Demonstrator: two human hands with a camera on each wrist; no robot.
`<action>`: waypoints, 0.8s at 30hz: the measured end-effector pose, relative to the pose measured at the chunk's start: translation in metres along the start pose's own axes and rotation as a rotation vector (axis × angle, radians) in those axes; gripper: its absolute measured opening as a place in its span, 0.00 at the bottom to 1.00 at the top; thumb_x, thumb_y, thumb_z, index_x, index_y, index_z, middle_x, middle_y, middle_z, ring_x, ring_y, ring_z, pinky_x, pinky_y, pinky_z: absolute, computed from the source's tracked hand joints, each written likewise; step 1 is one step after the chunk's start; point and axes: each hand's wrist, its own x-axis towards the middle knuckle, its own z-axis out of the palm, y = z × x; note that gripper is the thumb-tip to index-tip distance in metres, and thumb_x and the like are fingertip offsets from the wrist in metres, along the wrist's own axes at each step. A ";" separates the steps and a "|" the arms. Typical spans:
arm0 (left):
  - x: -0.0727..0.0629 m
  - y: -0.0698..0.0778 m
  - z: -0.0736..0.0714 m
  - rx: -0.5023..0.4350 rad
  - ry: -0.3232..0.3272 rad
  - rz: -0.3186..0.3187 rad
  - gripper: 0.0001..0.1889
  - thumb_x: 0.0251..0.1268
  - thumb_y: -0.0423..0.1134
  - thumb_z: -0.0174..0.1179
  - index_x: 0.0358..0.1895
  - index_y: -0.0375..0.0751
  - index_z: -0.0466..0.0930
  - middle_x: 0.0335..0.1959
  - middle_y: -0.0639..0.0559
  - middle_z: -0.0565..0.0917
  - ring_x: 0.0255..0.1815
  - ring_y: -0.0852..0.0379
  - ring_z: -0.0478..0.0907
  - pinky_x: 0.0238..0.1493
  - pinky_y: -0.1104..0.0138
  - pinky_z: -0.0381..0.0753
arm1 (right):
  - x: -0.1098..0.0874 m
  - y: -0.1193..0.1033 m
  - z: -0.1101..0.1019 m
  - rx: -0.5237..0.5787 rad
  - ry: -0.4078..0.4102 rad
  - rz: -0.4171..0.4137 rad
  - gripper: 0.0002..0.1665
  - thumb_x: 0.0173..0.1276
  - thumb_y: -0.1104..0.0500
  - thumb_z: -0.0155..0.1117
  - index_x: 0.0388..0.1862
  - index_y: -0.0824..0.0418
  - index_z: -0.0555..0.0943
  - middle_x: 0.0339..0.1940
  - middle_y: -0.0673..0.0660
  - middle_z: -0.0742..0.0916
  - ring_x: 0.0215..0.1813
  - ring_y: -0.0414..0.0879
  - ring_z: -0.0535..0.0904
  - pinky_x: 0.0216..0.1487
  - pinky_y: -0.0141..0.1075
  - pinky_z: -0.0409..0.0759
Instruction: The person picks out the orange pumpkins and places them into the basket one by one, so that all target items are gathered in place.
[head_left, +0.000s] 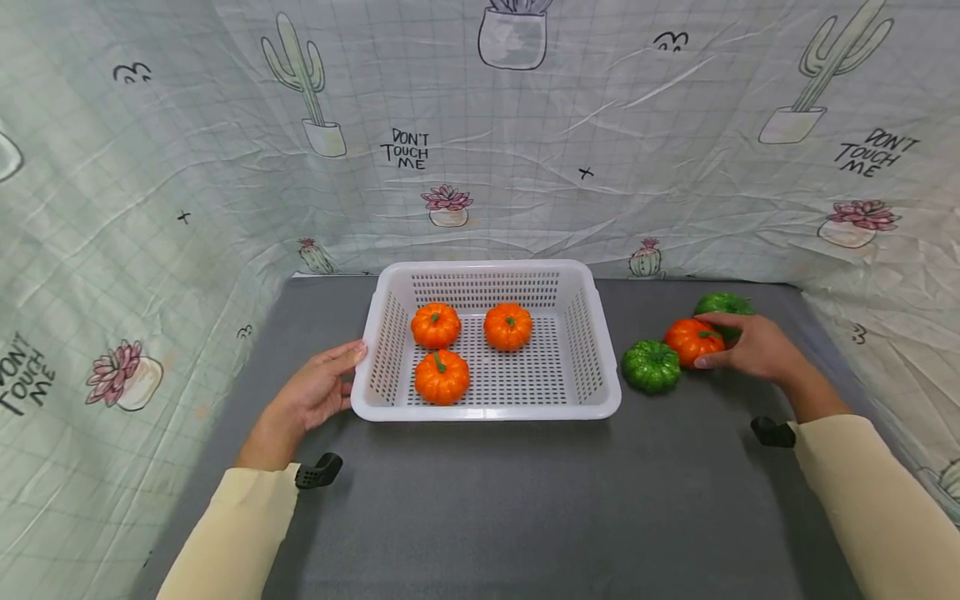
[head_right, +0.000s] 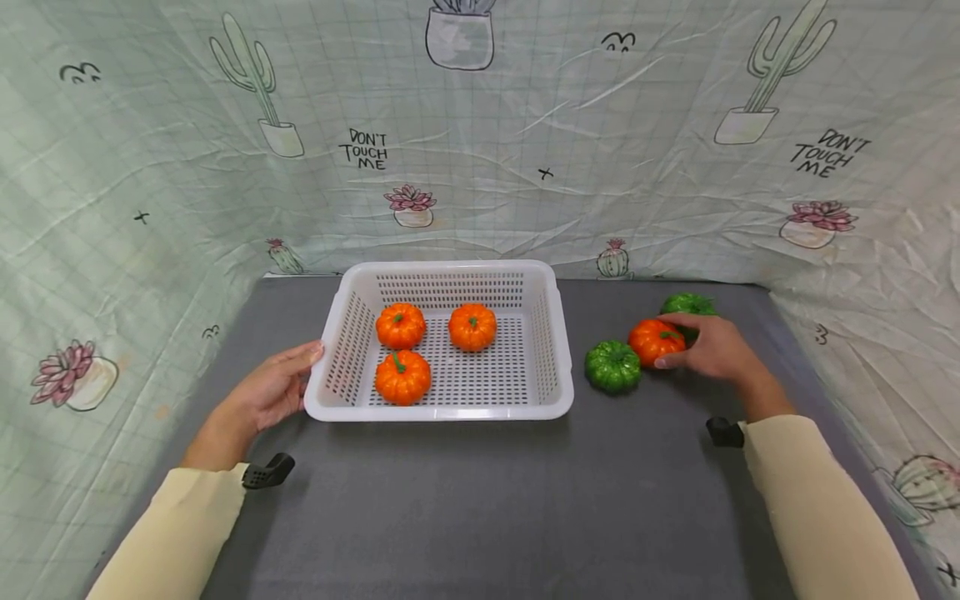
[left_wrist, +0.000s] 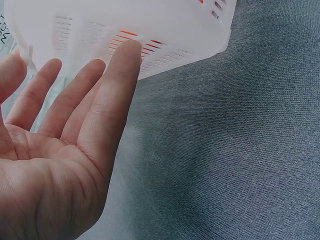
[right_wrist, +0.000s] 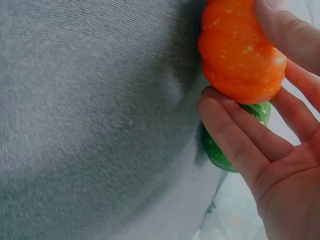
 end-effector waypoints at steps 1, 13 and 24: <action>0.000 0.000 0.000 0.003 -0.001 0.001 0.32 0.81 0.54 0.54 0.80 0.46 0.61 0.47 0.59 0.87 0.45 0.57 0.90 0.47 0.60 0.87 | -0.001 0.000 -0.002 0.006 -0.009 0.010 0.56 0.58 0.36 0.81 0.77 0.63 0.71 0.64 0.80 0.80 0.48 0.64 0.78 0.50 0.54 0.77; -0.001 0.002 0.000 -0.004 -0.006 -0.003 0.32 0.80 0.53 0.56 0.80 0.47 0.61 0.48 0.59 0.87 0.45 0.57 0.90 0.47 0.60 0.87 | -0.011 -0.004 -0.026 0.054 -0.008 0.045 0.54 0.54 0.38 0.84 0.75 0.59 0.75 0.54 0.75 0.87 0.34 0.47 0.72 0.35 0.37 0.71; -0.002 0.001 0.000 0.003 -0.011 -0.006 0.34 0.79 0.54 0.56 0.80 0.47 0.60 0.48 0.59 0.87 0.46 0.56 0.90 0.47 0.59 0.88 | -0.019 -0.025 -0.046 0.086 0.012 -0.001 0.52 0.51 0.43 0.87 0.72 0.61 0.78 0.43 0.64 0.92 0.36 0.37 0.80 0.35 0.33 0.74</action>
